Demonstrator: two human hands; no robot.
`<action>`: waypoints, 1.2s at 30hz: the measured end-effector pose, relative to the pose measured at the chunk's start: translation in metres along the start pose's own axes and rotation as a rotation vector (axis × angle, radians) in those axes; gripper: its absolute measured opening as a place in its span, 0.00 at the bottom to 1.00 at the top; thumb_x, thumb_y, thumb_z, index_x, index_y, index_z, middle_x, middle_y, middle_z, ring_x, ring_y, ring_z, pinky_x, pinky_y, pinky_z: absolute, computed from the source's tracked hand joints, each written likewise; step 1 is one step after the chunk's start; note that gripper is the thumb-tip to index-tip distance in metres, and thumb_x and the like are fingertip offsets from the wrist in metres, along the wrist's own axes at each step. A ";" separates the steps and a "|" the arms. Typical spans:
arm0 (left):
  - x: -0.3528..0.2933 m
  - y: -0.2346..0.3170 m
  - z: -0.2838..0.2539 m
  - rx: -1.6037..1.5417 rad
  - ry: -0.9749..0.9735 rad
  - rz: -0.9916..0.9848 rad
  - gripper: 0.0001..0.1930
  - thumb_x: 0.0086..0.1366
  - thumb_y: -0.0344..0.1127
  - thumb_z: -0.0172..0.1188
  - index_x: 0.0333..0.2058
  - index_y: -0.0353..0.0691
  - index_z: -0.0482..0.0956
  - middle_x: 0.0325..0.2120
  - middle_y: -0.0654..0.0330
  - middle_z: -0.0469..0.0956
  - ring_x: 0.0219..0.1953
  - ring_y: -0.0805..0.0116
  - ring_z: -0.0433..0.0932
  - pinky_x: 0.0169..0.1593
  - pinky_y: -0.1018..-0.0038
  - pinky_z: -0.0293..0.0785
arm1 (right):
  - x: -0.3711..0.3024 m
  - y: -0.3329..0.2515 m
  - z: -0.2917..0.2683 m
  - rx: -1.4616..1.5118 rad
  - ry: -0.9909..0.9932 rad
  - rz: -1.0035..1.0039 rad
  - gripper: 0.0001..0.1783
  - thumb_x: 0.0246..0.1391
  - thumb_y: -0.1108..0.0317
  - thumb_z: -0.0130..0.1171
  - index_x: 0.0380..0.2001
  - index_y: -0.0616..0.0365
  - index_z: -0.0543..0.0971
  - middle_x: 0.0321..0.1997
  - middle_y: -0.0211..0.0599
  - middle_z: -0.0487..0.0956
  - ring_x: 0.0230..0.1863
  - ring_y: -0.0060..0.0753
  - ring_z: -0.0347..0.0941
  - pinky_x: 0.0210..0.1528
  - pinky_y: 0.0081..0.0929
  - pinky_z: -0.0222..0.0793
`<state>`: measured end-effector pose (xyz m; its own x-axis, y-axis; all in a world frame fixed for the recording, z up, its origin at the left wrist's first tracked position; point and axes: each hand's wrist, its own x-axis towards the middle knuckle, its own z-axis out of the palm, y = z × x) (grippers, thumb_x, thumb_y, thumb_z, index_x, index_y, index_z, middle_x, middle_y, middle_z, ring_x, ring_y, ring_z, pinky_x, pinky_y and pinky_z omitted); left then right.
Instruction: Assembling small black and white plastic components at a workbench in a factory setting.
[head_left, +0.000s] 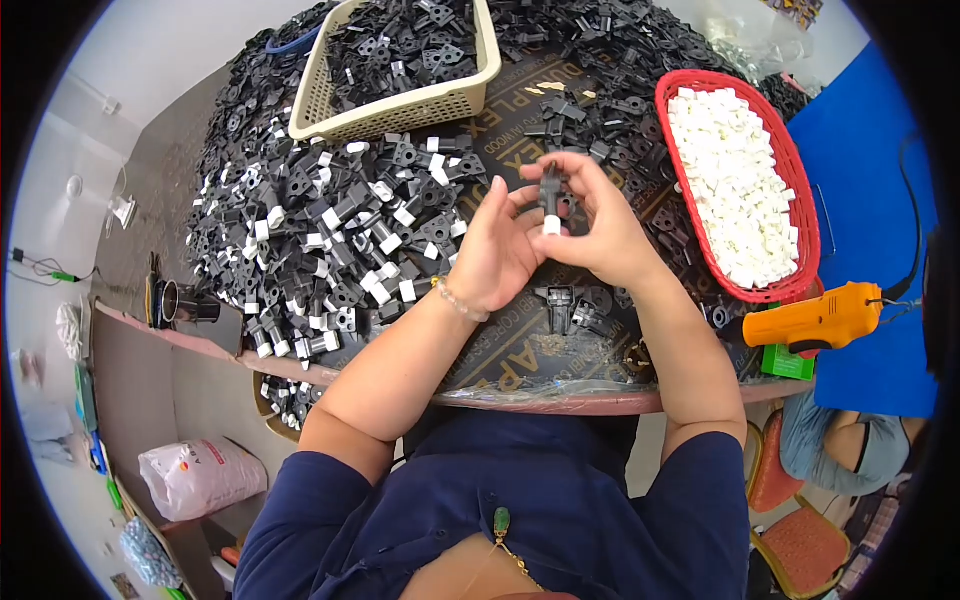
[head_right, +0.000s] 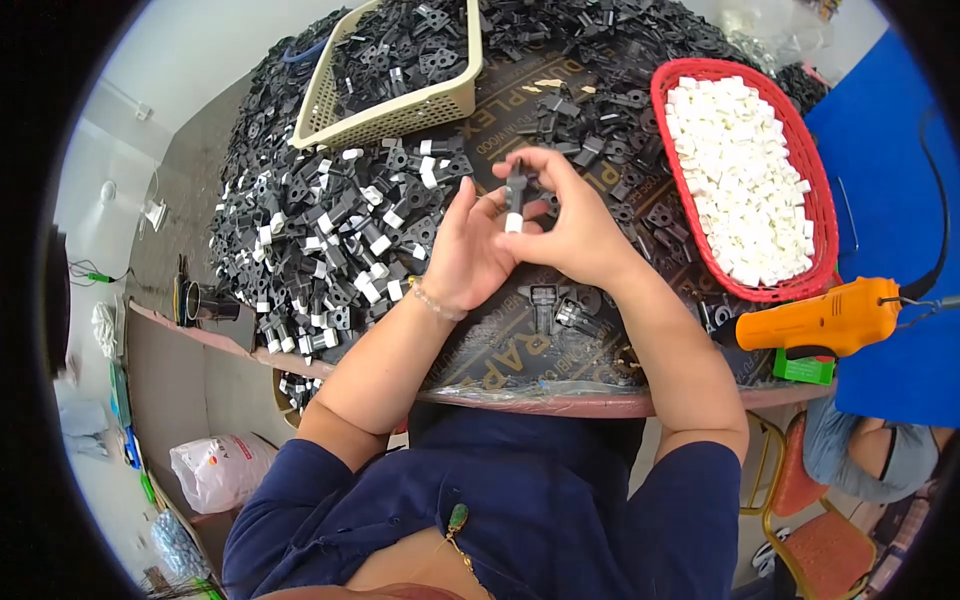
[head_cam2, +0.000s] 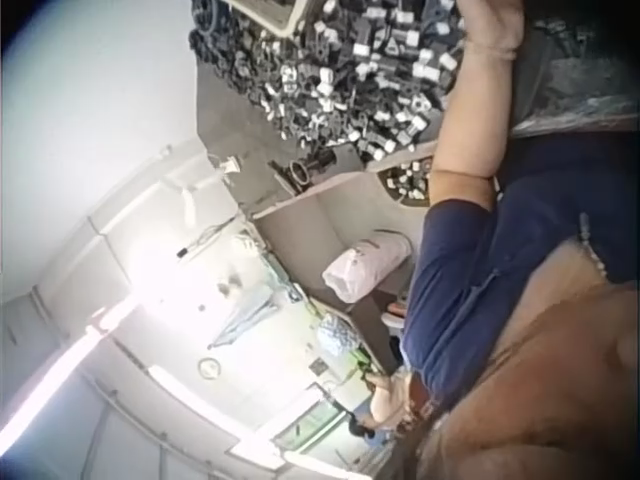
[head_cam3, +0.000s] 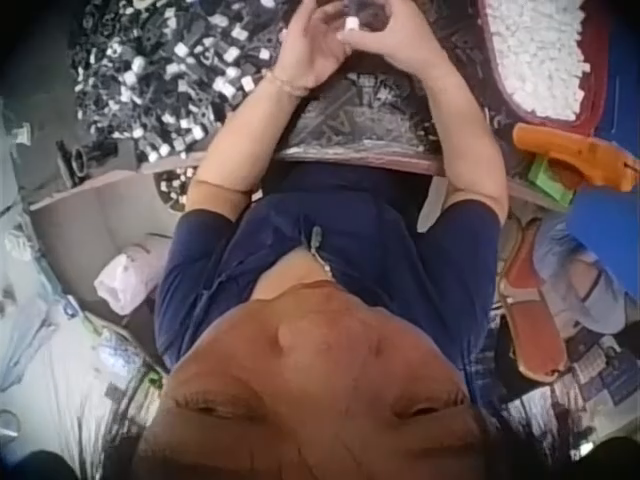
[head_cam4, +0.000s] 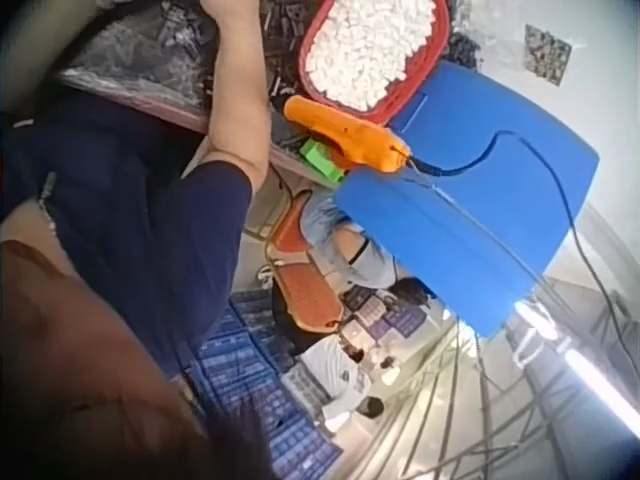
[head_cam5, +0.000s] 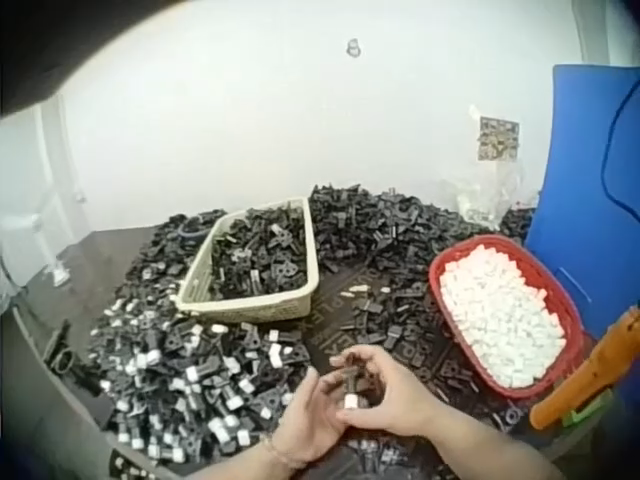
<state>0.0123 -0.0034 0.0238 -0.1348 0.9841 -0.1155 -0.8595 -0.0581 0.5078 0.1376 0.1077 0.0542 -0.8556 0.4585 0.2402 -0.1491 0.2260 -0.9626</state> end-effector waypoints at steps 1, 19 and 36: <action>0.007 -0.002 -0.015 -0.065 0.086 -0.005 0.24 0.74 0.56 0.46 0.55 0.42 0.68 0.46 0.57 0.76 0.46 0.67 0.78 0.51 0.68 0.76 | 0.007 -0.003 0.008 0.023 0.048 0.000 0.40 0.42 0.71 0.72 0.59 0.61 0.65 0.60 0.42 0.73 0.59 0.33 0.72 0.59 0.30 0.67; 0.035 0.023 -0.053 0.019 0.023 0.386 0.33 0.72 0.52 0.49 0.71 0.60 0.49 0.67 0.61 0.60 0.62 0.58 0.68 0.61 0.49 0.68 | 0.112 0.003 0.107 -1.032 -0.156 0.181 0.50 0.53 0.37 0.59 0.72 0.49 0.55 0.69 0.68 0.59 0.69 0.70 0.56 0.70 0.56 0.53; 0.050 0.040 -0.082 0.185 0.028 0.152 0.17 0.73 0.40 0.52 0.56 0.42 0.70 0.48 0.58 0.77 0.48 0.65 0.78 0.49 0.66 0.77 | 0.154 0.023 0.076 -0.679 -0.100 0.120 0.26 0.59 0.54 0.54 0.55 0.59 0.77 0.52 0.61 0.79 0.53 0.60 0.75 0.59 0.42 0.69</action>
<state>-0.0692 0.0293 -0.0318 -0.2712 0.9613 -0.0480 -0.7235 -0.1707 0.6688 -0.0349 0.1180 0.0594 -0.8932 0.4399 0.0928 0.2647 0.6814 -0.6824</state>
